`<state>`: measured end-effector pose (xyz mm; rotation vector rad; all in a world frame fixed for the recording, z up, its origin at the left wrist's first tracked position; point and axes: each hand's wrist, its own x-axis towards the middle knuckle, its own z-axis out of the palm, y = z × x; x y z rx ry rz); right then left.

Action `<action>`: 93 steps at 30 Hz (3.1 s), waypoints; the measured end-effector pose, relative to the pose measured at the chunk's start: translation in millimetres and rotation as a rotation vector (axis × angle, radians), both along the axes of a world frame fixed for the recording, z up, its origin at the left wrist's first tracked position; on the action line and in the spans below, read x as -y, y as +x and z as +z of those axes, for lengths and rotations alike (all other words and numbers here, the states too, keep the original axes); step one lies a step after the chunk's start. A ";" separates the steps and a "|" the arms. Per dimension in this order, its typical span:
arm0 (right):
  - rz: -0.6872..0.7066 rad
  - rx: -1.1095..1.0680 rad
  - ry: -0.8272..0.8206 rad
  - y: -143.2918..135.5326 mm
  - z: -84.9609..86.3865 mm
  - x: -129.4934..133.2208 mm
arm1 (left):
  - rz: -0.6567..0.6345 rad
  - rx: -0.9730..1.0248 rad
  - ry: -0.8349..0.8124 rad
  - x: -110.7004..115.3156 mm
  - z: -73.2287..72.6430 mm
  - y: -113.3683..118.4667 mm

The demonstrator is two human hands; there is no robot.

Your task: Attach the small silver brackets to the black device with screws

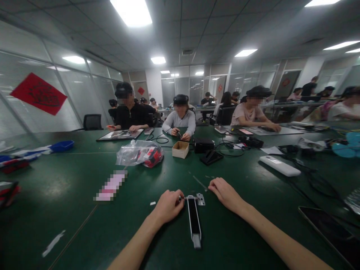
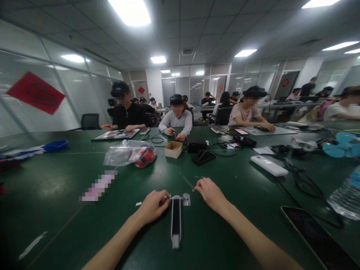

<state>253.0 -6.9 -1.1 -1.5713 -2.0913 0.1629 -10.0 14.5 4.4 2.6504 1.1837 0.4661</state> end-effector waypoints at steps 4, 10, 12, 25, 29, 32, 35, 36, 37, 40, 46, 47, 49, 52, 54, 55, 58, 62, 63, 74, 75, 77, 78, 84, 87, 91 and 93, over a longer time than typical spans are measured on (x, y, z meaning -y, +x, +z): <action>-0.023 -0.026 -0.017 1.7 0.6 0.1 | -0.002 0.003 -0.006 -0.1 0.3 0.2; -0.025 -0.011 0.052 7.7 -6.5 -3.2 | -0.004 0.009 -0.002 0.6 0.1 -0.2; -0.023 -0.014 0.087 11.2 -9.2 -4.9 | -0.002 0.005 0.003 1.0 0.4 -0.5; 0.057 -0.040 0.045 5.8 -16.5 -4.6 | 0.011 -0.013 0.005 0.9 0.2 -0.1; 0.074 -0.033 -0.017 0.0 -12.3 -2.1 | 0.005 -0.007 0.000 1.1 0.8 0.2; 0.068 -0.040 -0.053 -2.1 -9.2 -0.6 | 0.001 0.001 0.000 1.2 1.3 0.6; 0.064 -0.045 -0.068 -2.0 -6.5 0.4 | 0.000 0.003 0.000 1.2 1.3 1.0; 0.068 -0.043 -0.068 -1.6 -5.7 0.7 | -0.001 0.004 -0.002 1.1 1.2 1.1; 0.073 -0.039 -0.065 -0.9 -4.9 0.9 | -0.002 0.005 -0.006 1.0 1.1 1.1; 0.094 -0.013 -0.039 1.8 -3.3 0.9 | -0.002 -0.004 -0.008 0.7 0.9 1.3; 0.114 0.064 0.043 6.2 -4.4 -0.9 | 0.008 -0.012 -0.010 0.5 1.6 2.1; 0.110 0.075 0.046 6.7 -4.6 -1.1 | 0.011 -0.010 -0.015 0.4 1.5 2.2; 0.102 0.090 0.047 8.2 -4.7 -1.5 | 0.009 -0.003 -0.024 0.0 1.0 2.3; 0.080 0.107 0.047 11.7 -5.4 -2.3 | 0.010 0.003 -0.023 -0.2 0.0 2.0; 0.058 0.124 0.039 14.7 -6.4 -3.1 | 0.012 0.014 -0.019 0.3 -0.3 1.5; 0.045 0.133 0.033 16.1 -7.0 -3.5 | 0.014 0.022 -0.019 0.7 -0.3 1.3; 0.019 0.157 0.012 18.4 -7.6 -3.9 | 0.013 0.034 -0.019 1.8 -0.3 0.8; -0.002 0.171 -0.003 16.5 -5.5 -2.4 | 0.018 0.036 -0.006 2.3 -0.8 0.5; -0.008 0.174 -0.005 15.6 -5.2 -2.1 | 0.019 0.032 -0.005 2.3 -0.9 0.4; -0.010 -0.010 0.016 4.3 -3.8 0.8 | 0.041 -0.011 -0.014 6.3 2.4 1.6; -0.002 -0.053 -0.001 0.3 -1.6 2.9 | 0.042 -0.013 -0.011 6.2 2.1 1.7; 0.015 -0.133 -0.068 -9.9 2.8 8.0 | 0.044 -0.015 -0.009 5.9 1.6 2.1; 0.027 -0.165 -0.112 -15.6 4.6 10.6 | 0.045 -0.015 -0.009 5.7 1.3 2.2; 0.067 -0.242 -0.184 -42.9 9.1 19.5 | 0.048 -0.023 -0.008 6.1 0.6 2.7; 0.066 -0.247 -0.179 -46.8 9.3 19.9 | 0.035 -0.013 -0.005 6.8 0.8 2.2; 0.069 -0.261 -0.199 -47.3 9.0 19.8 | 0.029 -0.005 0.000 6.9 1.6 2.1; 0.064 -0.268 -0.208 -47.4 9.2 19.9 | 0.031 -0.013 -0.002 7.0 2.5 2.5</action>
